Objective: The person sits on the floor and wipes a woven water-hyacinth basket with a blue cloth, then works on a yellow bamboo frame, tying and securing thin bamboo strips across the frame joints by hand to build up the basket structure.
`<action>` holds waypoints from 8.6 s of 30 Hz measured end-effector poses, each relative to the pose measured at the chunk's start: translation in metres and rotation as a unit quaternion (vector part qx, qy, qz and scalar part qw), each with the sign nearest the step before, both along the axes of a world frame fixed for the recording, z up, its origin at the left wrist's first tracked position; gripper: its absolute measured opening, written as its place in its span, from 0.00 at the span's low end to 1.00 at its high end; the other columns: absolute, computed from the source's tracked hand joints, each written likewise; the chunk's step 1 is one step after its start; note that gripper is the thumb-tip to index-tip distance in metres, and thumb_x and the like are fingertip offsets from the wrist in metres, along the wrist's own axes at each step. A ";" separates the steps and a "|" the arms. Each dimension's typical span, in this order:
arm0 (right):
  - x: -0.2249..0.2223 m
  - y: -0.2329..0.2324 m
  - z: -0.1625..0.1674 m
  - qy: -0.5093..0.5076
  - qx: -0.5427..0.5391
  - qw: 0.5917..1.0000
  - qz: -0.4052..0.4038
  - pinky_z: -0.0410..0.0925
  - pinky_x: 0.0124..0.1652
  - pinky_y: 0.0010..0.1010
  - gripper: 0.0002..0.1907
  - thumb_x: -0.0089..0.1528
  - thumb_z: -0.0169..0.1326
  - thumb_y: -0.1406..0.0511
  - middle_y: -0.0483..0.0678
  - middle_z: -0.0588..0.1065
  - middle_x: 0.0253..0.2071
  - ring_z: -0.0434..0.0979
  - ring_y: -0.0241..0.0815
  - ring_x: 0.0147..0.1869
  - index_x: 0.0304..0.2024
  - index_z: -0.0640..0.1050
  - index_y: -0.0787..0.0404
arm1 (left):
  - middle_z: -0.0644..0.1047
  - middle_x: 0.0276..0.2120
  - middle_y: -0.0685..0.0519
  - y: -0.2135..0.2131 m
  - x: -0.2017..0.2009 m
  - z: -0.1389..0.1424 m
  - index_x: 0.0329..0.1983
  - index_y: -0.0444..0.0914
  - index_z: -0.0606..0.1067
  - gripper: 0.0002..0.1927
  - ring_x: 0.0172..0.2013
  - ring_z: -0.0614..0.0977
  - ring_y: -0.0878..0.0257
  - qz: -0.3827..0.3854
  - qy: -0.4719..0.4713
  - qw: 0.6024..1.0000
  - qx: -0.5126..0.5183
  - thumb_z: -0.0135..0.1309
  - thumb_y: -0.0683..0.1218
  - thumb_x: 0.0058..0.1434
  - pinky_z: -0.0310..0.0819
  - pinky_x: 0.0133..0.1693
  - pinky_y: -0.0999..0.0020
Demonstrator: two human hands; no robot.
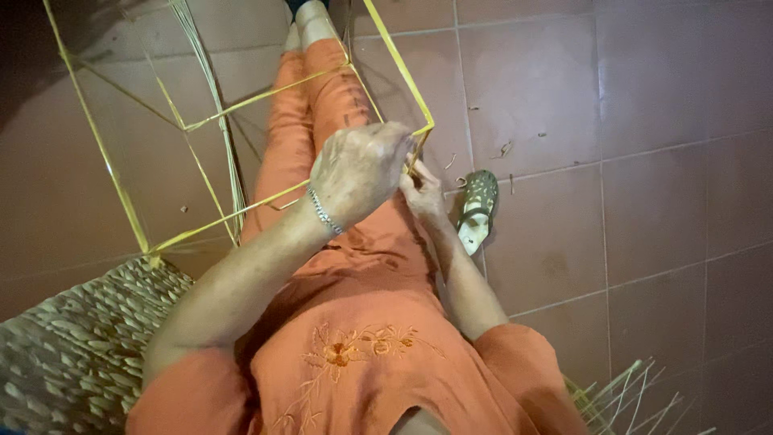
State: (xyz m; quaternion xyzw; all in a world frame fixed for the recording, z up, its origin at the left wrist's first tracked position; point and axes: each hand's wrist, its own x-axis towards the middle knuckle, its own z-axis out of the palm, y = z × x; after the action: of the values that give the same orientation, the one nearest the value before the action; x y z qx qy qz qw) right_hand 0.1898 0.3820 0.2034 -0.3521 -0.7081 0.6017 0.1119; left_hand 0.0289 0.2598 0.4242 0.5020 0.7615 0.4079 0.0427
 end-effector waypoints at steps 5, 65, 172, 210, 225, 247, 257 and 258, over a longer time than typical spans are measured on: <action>-0.014 0.017 0.047 0.184 -0.263 0.947 -0.007 0.73 0.59 0.35 0.31 0.71 0.48 0.57 0.58 0.81 0.51 0.82 0.47 0.58 0.72 0.60 0.65 | 0.79 0.28 0.46 -0.031 -0.031 0.015 0.40 0.34 0.77 0.03 0.28 0.82 0.53 0.023 0.055 0.998 0.035 0.59 0.40 0.68 0.76 0.31 0.59; -0.061 -0.003 0.208 0.192 0.511 0.828 0.126 0.58 0.68 0.51 0.10 0.61 0.67 0.59 0.51 0.72 0.61 0.59 0.57 0.73 0.34 0.83 0.57 | 0.73 0.30 0.61 -0.146 -0.049 0.000 0.48 0.33 0.79 0.06 0.30 0.68 0.76 0.191 -0.306 0.917 0.167 0.53 0.39 0.73 0.61 0.33 0.79; -0.107 -0.004 0.239 0.142 0.568 0.773 0.243 0.57 0.46 0.40 0.07 0.64 0.64 0.62 0.46 0.71 0.34 0.69 0.47 0.43 0.36 0.78 0.56 | 0.80 0.30 0.45 -0.062 -0.093 0.002 0.46 0.35 0.78 0.12 0.29 0.83 0.56 -0.079 -0.187 0.975 -0.089 0.53 0.48 0.67 0.75 0.33 0.60; -0.089 0.040 0.204 0.207 0.570 0.754 0.252 0.66 0.57 0.46 0.17 0.58 0.65 0.68 0.50 0.75 0.49 0.74 0.52 0.54 0.49 0.78 0.60 | 0.76 0.26 0.43 -0.069 -0.074 -0.006 0.44 0.35 0.74 0.10 0.28 0.79 0.48 0.046 -0.160 0.977 -0.130 0.59 0.44 0.64 0.73 0.33 0.56; -0.104 0.050 0.200 0.261 0.528 0.760 0.276 0.67 0.41 0.39 0.12 0.63 0.67 0.70 0.48 0.77 0.40 0.75 0.48 0.41 0.46 0.78 0.62 | 0.78 0.32 0.47 -0.078 -0.070 -0.028 0.40 0.34 0.78 0.05 0.32 0.82 0.50 -0.010 0.043 0.999 0.029 0.61 0.41 0.66 0.78 0.35 0.59; -0.128 -0.008 0.190 0.248 0.451 0.819 0.255 0.62 0.40 0.37 0.07 0.62 0.66 0.68 0.45 0.77 0.35 0.74 0.46 0.38 0.38 0.78 0.58 | 0.81 0.35 0.47 -0.097 -0.097 -0.014 0.44 0.36 0.79 0.08 0.37 0.82 0.50 0.035 0.051 0.998 0.018 0.54 0.45 0.70 0.76 0.40 0.57; -0.133 -0.016 0.215 0.174 0.490 0.814 0.259 0.63 0.44 0.38 0.09 0.62 0.66 0.61 0.45 0.76 0.43 0.74 0.46 0.47 0.39 0.79 0.56 | 0.78 0.23 0.42 -0.117 -0.099 -0.004 0.39 0.36 0.80 0.12 0.21 0.77 0.57 0.065 -0.198 0.961 -0.180 0.59 0.50 0.66 0.72 0.29 0.60; -0.134 -0.018 0.217 0.177 0.504 0.805 0.258 0.62 0.43 0.39 0.08 0.62 0.66 0.61 0.44 0.77 0.42 0.74 0.45 0.46 0.40 0.80 0.55 | 0.78 0.23 0.44 -0.115 -0.100 -0.005 0.38 0.35 0.79 0.12 0.22 0.78 0.58 0.065 -0.204 0.962 -0.167 0.59 0.50 0.65 0.72 0.29 0.61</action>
State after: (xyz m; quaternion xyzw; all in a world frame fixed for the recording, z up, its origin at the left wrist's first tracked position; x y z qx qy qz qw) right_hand 0.0558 0.3640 0.4200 0.0617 -0.9445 0.2182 0.2377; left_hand -0.0714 0.1443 0.4187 0.3434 0.8251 0.3700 0.2538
